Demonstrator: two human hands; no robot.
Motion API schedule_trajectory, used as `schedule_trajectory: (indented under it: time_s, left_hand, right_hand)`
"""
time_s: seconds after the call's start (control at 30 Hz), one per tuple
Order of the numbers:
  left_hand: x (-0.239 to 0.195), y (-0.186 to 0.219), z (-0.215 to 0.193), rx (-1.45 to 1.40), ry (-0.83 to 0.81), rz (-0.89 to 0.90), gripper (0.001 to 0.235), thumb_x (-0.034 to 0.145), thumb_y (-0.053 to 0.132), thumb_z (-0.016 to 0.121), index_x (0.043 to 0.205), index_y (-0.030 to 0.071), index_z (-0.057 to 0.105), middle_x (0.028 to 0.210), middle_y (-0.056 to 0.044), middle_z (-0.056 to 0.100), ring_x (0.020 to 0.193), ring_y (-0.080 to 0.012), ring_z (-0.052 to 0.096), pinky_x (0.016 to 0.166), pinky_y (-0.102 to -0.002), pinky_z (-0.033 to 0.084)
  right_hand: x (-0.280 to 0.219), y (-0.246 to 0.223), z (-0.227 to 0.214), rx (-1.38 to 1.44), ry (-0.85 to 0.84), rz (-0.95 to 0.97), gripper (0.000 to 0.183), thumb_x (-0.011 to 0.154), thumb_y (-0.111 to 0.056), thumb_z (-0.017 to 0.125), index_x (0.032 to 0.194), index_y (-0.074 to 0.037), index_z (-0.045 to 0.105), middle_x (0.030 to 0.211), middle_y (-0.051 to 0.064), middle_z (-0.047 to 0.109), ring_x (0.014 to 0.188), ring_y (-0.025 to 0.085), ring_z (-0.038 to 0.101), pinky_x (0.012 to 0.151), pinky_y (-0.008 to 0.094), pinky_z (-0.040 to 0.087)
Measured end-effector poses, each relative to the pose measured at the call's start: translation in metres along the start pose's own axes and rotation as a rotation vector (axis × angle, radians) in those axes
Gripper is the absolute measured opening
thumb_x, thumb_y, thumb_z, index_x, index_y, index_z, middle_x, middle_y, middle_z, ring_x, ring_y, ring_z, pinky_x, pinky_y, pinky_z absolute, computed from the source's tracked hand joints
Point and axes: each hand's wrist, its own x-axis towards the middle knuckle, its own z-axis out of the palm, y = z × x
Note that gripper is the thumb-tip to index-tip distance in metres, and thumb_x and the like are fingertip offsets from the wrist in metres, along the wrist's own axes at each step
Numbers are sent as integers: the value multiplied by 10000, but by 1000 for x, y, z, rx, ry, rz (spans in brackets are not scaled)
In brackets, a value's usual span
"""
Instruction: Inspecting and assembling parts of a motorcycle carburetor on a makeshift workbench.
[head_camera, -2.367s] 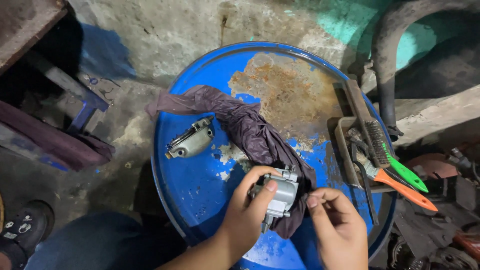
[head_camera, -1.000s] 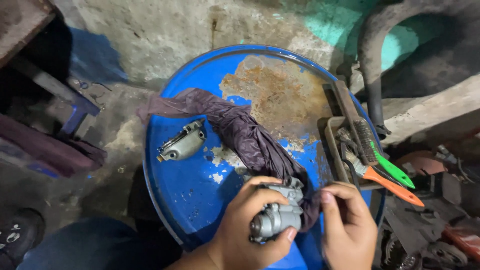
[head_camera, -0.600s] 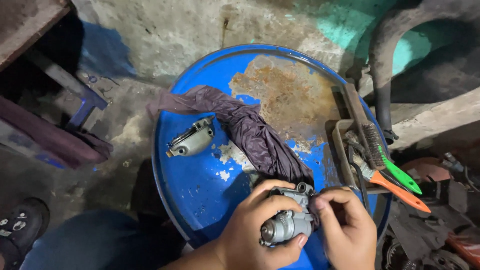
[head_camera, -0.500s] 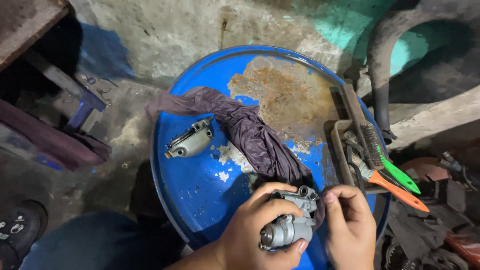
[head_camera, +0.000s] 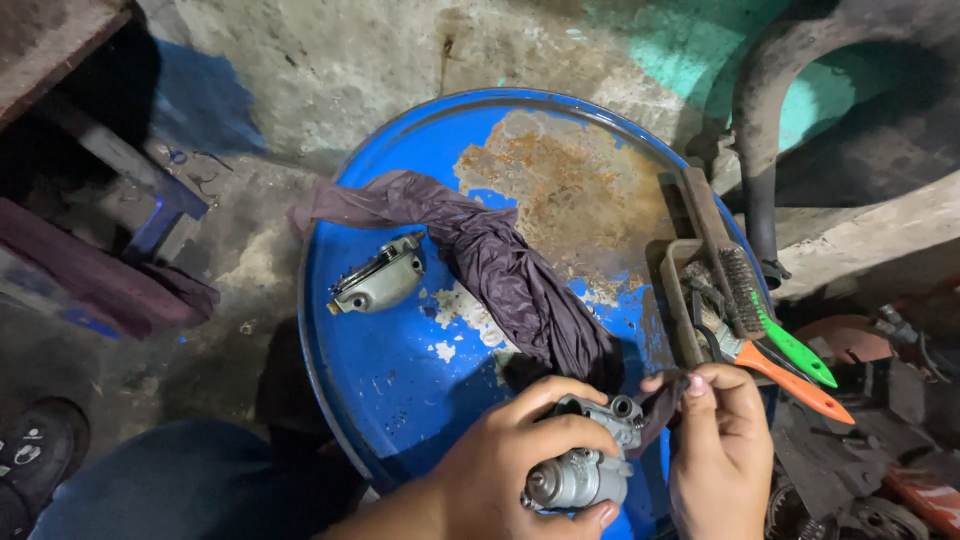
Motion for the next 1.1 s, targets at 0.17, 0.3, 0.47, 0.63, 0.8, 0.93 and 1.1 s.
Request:
schedule_trajectory:
  time_s: [0.17,0.3,0.47,0.63,0.8,0.93,1.1]
  left_hand:
    - [5,-2,-23,97,-213,28,396,994,386,878,1347,235,783,1578,-187,701,1261,-397,851,1174,-473,635]
    - [5,-3,-33,232,-339,22,448,995,454,806,1420,318,768,1633,-190,712,1317,-428,845,1149,-536,624]
    - [25,5,-55,143,-402,-111,662,948,578,755,1553,308,737,1494,-108,812,1235,-360,851,1064,-483,635]
    - [38,13,-61,44,-297,-338,794,758,487,878,1522,289,787,1385,20,939,1227,-184,913,1005,-344,659]
    - [35,-8,-54,-373,-105,-865,938,663,376,1042,1539,190,764,1185,-70,883,993,-135,797,842,-302,641]
    - [35,-13,-57,-464,26,-958,684,846,413,895,1497,205,864,1285,-108,851,1079,-173,747,922,-308,534]
    - [25,-31,-30,-886,393,-917,686,818,342,909,1489,239,817,1469,-94,786,1390,-318,761,1131,-636,603]
  right_hand:
    - [3,2,-3,-27,-225,9,105,1247,-174,649,1207,-81,676,1141,215,986,1031,232,919,928,359,717]
    - [1,-3,-6,-249,-405,12,207,1181,-213,726,1215,-91,890,1155,39,954,1089,133,870,1018,306,646]
    - [1,-9,0,-236,-535,116,301,1140,-270,766,1306,-96,947,1205,17,990,1154,120,875,1058,315,648]
    - [1,7,4,-99,-567,310,328,1074,-163,876,1372,-60,965,1210,55,999,1134,122,861,1046,318,648]
    - [-9,1,13,297,-524,523,208,1103,-113,831,1198,71,848,810,274,823,526,379,806,522,502,731]
    - [-16,12,18,457,-427,586,205,1130,-62,781,1227,115,817,796,303,792,494,388,747,484,495,676]
    - [-23,36,17,592,-179,585,230,1182,-142,746,1312,34,816,1019,215,852,787,334,786,695,456,588]
